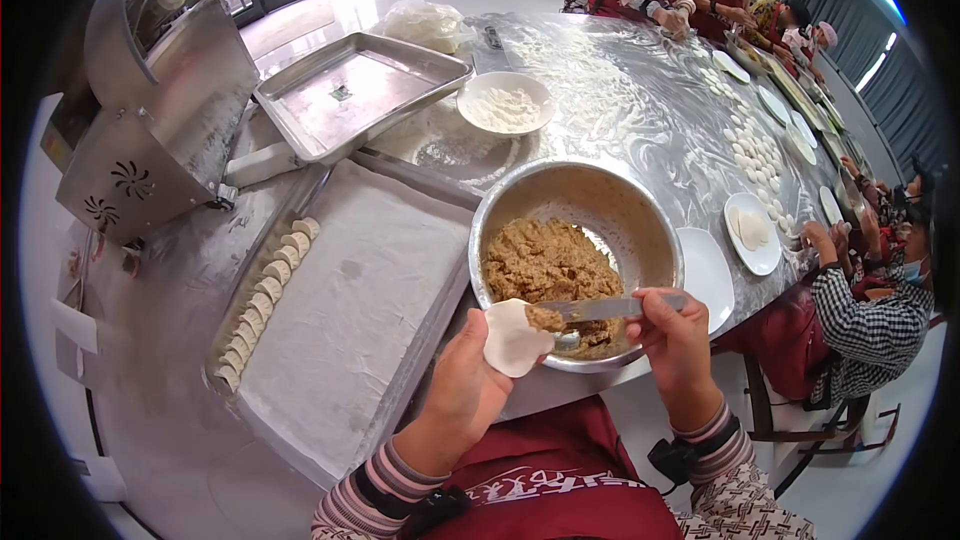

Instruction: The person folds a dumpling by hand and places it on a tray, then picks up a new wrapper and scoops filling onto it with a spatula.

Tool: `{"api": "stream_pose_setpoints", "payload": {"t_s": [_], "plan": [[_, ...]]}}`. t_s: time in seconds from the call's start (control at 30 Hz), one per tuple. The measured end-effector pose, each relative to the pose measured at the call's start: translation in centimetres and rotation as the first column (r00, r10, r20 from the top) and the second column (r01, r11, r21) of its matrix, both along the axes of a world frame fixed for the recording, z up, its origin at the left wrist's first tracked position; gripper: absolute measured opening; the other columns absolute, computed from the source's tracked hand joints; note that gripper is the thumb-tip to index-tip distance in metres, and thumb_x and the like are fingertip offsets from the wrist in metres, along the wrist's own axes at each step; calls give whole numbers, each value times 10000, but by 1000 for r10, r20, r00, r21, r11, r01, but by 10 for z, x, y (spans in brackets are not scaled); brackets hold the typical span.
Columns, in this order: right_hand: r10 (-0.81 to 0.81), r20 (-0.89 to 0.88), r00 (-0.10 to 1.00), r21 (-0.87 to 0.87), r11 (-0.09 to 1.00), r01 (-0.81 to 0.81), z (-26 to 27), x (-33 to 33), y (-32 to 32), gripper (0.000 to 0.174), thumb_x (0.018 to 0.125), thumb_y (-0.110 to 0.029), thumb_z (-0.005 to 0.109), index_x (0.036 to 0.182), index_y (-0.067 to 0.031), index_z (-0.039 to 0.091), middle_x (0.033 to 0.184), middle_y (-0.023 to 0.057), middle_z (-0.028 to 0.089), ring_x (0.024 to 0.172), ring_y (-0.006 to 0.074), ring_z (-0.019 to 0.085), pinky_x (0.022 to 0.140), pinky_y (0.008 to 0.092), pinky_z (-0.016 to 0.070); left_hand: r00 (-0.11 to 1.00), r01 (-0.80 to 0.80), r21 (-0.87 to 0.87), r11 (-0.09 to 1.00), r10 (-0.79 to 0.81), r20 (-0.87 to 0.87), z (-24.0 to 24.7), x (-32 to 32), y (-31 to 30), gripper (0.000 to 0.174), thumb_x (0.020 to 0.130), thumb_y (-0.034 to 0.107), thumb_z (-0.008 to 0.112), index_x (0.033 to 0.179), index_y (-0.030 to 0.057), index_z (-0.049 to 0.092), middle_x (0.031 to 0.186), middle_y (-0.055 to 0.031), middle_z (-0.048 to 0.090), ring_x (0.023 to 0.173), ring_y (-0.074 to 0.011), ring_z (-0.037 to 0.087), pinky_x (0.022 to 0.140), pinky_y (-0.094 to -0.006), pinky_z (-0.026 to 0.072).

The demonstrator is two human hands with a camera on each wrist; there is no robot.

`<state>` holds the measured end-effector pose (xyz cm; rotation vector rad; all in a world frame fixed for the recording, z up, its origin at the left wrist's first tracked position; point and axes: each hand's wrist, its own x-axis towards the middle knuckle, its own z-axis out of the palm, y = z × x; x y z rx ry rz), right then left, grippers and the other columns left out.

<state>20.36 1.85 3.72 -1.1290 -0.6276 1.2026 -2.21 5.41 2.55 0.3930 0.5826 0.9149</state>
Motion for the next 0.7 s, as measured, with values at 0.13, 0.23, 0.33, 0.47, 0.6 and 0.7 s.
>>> {"api": "stream_pose_setpoints", "payload": {"t_s": [0.13,0.23,0.33,0.47,0.6,0.7], "plan": [[-73,516,854,426,886,-182,-8,-12,-13,133,829,-17,635,953,25,657,808,143,657,702,219,635,591,298,502,995,9,-16,1000,-7,100,5,14,3,594,1001,457,231,1334,-21,344,1317,-160,466,1206,-285,478,1018,-434,392],[-381,880,283,469,610,-639,2,-19,-18,161,761,-40,704,916,-28,661,847,96,648,737,217,636,619,310,505,983,-24,-36,999,30,184,-1,18,4,546,1007,436,240,1349,17,317,1325,-147,448,1220,-260,463,1044,-434,370],[-479,874,81,369,546,-752,1,-20,-29,171,760,-73,718,915,-30,662,884,87,651,759,214,642,618,307,503,988,-56,-47,997,62,140,3,22,3,610,999,470,213,1347,-20,324,1325,-163,458,1224,-280,458,1055,-430,344],[-402,907,125,364,599,-713,18,-16,-41,232,739,-94,739,947,-34,655,898,83,653,759,209,641,615,309,498,988,-87,-65,994,95,120,0,23,5,610,1002,465,200,1336,-27,336,1306,-177,473,1214,-287,467,1055,-432,342],[-394,895,208,446,778,-444,20,-5,-40,247,726,-46,725,962,-38,654,790,79,639,680,224,615,578,320,472,987,-145,-50,988,148,67,0,14,4,608,1003,460,204,1313,-39,360,1270,-207,496,1197,-306,484,1043,-431,360],[-310,912,269,387,869,-308,0,-6,-25,187,724,-5,701,906,-27,661,742,90,623,633,238,593,554,325,454,985,-171,0,985,171,29,2,6,2,610,1000,465,226,1306,-42,370,1261,-215,502,1194,-320,488,1029,-429,377]]}}
